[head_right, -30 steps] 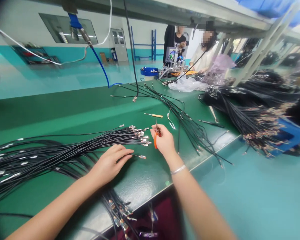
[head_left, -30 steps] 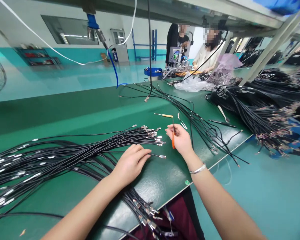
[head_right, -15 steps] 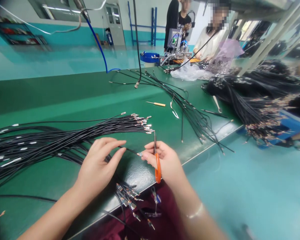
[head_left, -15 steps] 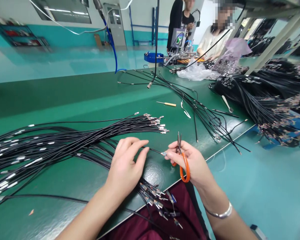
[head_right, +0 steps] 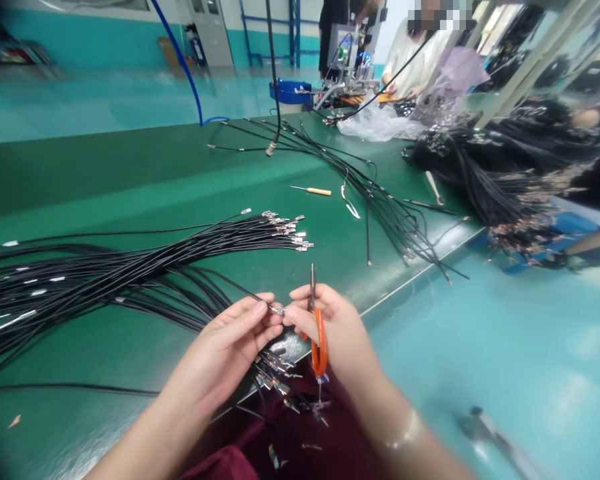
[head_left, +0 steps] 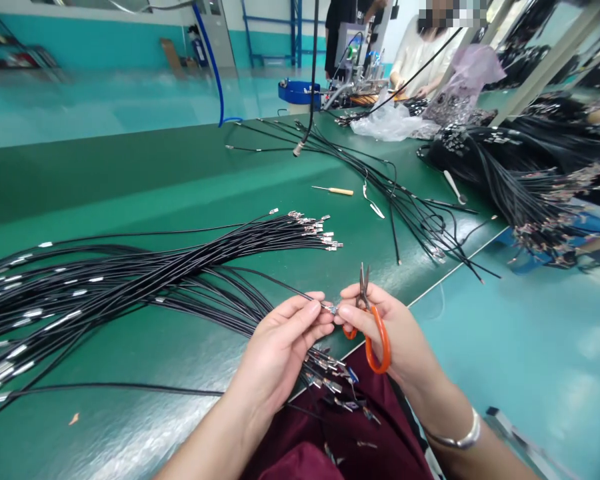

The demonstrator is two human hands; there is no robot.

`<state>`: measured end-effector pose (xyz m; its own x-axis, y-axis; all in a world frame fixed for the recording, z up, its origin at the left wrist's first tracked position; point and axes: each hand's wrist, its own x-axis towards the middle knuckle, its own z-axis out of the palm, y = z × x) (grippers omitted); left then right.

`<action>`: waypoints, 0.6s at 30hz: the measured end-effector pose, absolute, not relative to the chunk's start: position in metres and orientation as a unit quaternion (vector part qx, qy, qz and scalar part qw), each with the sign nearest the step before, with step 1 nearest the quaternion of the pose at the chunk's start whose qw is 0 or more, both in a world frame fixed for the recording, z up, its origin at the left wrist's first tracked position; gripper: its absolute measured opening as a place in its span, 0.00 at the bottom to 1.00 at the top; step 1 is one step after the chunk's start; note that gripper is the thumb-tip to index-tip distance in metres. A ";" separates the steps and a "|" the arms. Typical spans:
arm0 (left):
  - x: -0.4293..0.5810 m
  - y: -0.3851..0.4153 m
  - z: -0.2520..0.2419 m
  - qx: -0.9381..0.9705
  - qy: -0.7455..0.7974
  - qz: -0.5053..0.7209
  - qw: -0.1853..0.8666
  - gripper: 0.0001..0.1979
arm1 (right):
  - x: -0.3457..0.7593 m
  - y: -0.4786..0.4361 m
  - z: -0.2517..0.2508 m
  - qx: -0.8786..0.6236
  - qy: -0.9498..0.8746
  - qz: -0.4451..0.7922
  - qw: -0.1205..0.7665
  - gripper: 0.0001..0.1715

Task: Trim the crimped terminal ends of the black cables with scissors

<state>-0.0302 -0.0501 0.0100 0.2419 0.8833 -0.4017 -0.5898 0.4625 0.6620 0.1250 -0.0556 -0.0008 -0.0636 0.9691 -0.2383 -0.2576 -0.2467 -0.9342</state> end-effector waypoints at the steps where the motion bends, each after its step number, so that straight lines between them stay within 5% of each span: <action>1: -0.030 -0.050 0.010 0.188 0.385 0.481 0.765 0.06 | 0.125 -0.056 0.000 -0.484 -0.377 0.620 0.489 0.14; 12: -0.030 -0.051 0.020 0.300 0.469 0.422 0.715 0.07 | 0.133 -0.033 0.030 -0.502 -0.494 0.534 0.467 0.11; 18: -0.043 -0.040 0.034 0.669 0.523 0.494 0.189 0.10 | 0.130 -0.015 0.054 -0.465 -0.556 0.503 0.471 0.09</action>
<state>-0.0434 -0.0404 0.0339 -0.0340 0.8859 0.4627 0.5124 -0.3820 0.7691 0.1303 -0.0147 0.0541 -0.1234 0.9908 0.0559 0.0440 0.0618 -0.9971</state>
